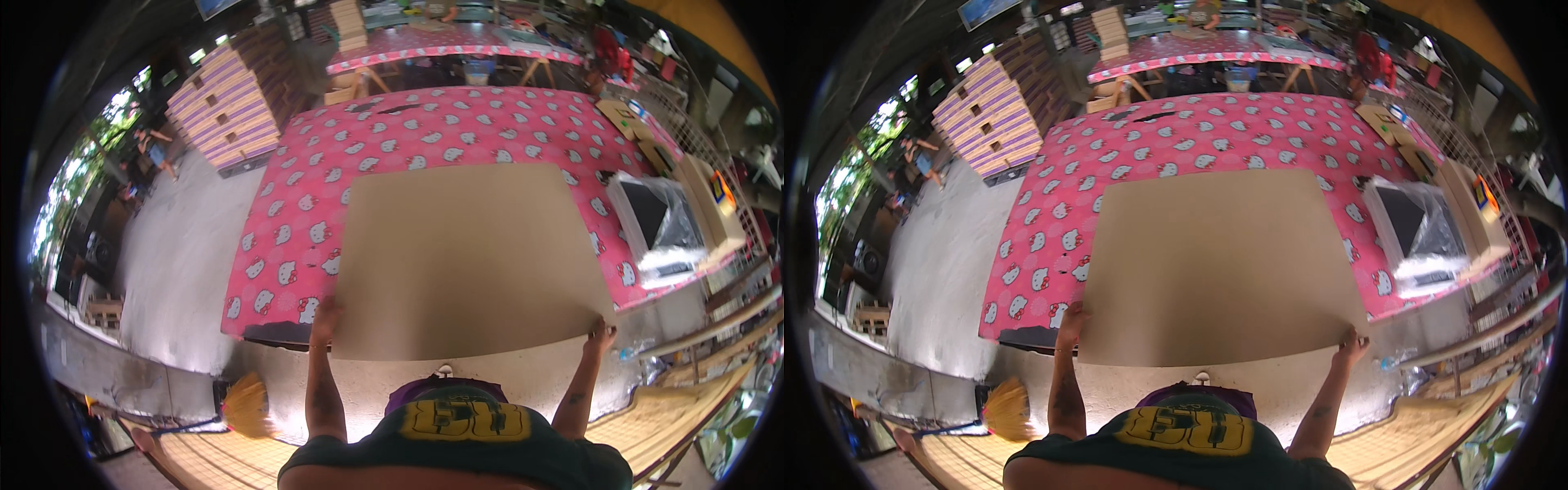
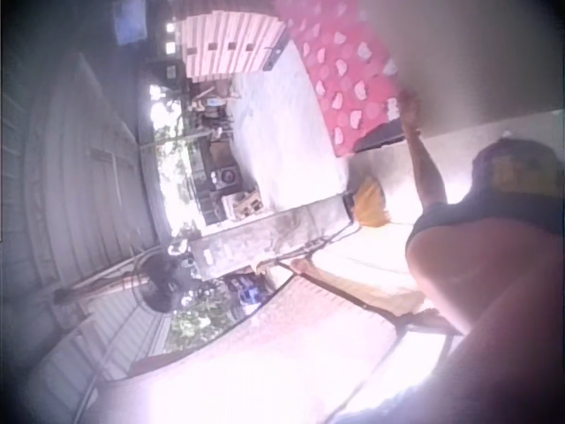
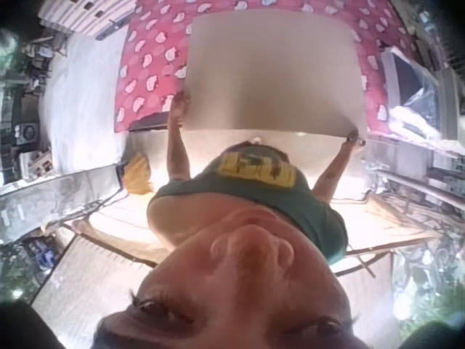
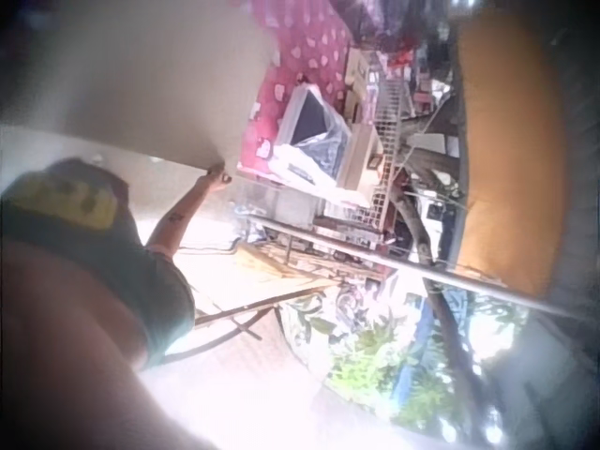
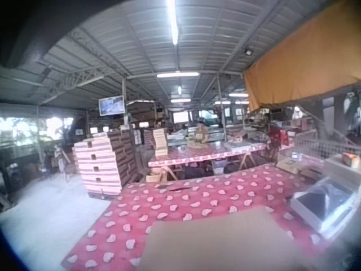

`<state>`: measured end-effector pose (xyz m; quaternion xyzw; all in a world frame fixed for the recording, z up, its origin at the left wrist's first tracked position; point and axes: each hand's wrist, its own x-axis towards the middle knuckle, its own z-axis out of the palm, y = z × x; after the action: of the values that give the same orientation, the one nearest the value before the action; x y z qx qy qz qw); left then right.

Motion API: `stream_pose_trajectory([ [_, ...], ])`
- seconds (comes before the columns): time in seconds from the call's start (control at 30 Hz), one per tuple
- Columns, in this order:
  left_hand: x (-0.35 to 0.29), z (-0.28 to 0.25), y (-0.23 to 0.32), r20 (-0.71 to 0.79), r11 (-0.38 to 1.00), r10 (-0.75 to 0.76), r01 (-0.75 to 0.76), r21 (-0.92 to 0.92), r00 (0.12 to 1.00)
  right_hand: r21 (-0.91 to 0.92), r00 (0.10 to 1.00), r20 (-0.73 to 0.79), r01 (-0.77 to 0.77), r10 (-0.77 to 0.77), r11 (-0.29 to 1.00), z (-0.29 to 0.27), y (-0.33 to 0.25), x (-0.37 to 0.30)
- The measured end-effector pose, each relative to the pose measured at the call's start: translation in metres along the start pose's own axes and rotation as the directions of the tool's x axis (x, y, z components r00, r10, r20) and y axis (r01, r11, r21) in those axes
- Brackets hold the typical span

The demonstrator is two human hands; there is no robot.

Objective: The person picks up a large sheet of paper, places it on a table, and then wraps a stack of items covered in plastic into a package.

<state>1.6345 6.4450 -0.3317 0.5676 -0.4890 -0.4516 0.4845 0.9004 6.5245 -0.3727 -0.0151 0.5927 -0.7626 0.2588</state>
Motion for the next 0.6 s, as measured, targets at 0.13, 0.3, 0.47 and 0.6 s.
stream_pose_trajectory([
  [0.13,-0.033,-0.016,-0.027,-0.22,0.949,0.148,-0.076,0.306,0.964,-0.089,0.997,0.054,0.06,-0.055,0.994,-0.011,0.002,0.02],
  [0.3,-0.073,0.032,0.004,-0.45,0.751,0.169,0.181,0.634,0.877,-0.275,0.967,0.249,0.128,-0.058,0.953,-0.028,-0.023,0.057],
  [0.47,-0.116,0.06,0.027,-0.549,0.679,0.251,0.259,0.687,0.797,-0.388,0.938,0.347,0.132,0.012,0.912,-0.026,-0.034,0.064],
  [0.6,-0.109,0.071,0.023,-0.535,0.702,0.32,0.184,0.688,0.782,-0.44,0.893,0.442,0.138,0.081,0.887,-0.036,-0.05,0.076],
])
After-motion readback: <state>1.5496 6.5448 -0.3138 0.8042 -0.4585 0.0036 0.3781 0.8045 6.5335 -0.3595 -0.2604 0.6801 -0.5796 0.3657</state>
